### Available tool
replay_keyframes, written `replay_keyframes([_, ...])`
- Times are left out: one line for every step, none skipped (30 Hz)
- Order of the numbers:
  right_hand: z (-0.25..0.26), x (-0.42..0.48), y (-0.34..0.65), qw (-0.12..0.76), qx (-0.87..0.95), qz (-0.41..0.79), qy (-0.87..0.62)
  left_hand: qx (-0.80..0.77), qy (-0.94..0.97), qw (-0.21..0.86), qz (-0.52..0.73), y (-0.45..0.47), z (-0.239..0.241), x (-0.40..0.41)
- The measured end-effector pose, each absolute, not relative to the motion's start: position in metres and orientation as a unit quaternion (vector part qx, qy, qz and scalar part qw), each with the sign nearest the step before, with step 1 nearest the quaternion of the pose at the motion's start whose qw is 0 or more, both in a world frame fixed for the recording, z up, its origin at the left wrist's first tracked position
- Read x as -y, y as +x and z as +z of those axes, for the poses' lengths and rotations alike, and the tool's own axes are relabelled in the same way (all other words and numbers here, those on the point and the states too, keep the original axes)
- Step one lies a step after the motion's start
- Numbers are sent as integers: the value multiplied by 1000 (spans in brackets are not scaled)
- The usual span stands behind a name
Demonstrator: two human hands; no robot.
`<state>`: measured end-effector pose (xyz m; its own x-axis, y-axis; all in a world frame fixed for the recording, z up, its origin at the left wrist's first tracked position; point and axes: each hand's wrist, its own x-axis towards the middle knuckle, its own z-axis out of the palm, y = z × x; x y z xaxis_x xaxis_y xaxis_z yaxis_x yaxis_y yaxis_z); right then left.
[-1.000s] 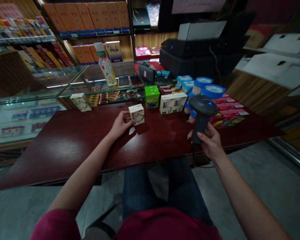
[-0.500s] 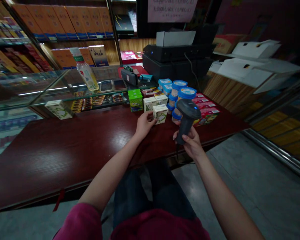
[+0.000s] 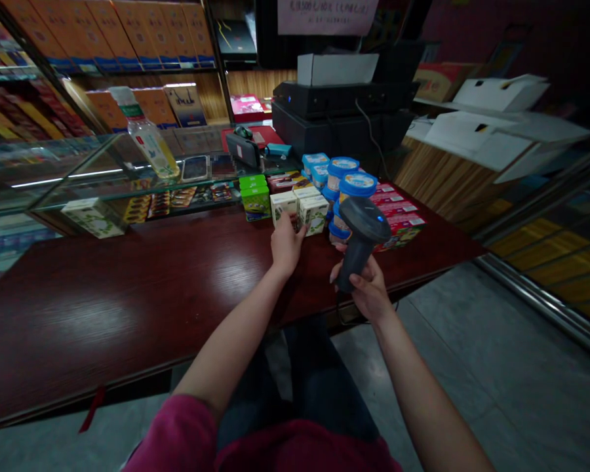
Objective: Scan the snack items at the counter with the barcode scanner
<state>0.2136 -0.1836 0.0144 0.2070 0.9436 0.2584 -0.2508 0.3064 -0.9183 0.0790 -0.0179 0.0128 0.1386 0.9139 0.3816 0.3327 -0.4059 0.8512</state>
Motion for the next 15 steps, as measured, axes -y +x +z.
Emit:
replay_keyframes([14,184,214,677,443,445,-383,-450,696,298,472,79,14,18])
replay_keyframes([14,183,213,679,440,448,-380,-451,701,291,470,79,14,19])
replay_keyframes([14,183,213,679,437,452,-379,-454,703,283,469,79,15,20])
replay_keyframes([13,183,213,680,434,455,-378,-458,703,276,470,79,15,20])
replay_keyframes([13,183,213,680,432,456,-378,-461,703,270,470,79,15,21])
replay_keyframes([12,183,213,680,432,457,-378,-462,704,264,470,78,15,21])
replay_keyframes([11,183,214,678,434,457,-379,-462,707,260,468,77,15,22])
replay_keyframes([10,182,214,674,439,458,-379,-460,713,255,464,74,15,22])
replay_keyframes([10,182,215,668,446,458,-380,-457,722,250,456,70,16,22])
replay_keyframes([10,181,215,658,456,460,-383,-455,731,243,447,63,16,22])
replay_keyframes([11,180,215,645,466,465,-388,-455,740,234,437,54,17,20])
replay_keyframes([13,178,215,631,474,471,-394,-458,746,225,427,43,18,19])
replay_keyframes([15,175,214,618,480,478,-399,-463,751,214,418,29,19,16])
replay_keyframes([18,172,212,606,484,485,-403,-470,753,203,414,13,20,12])
replay_keyframes([21,167,209,598,486,494,-403,-478,753,190,412,-6,20,8])
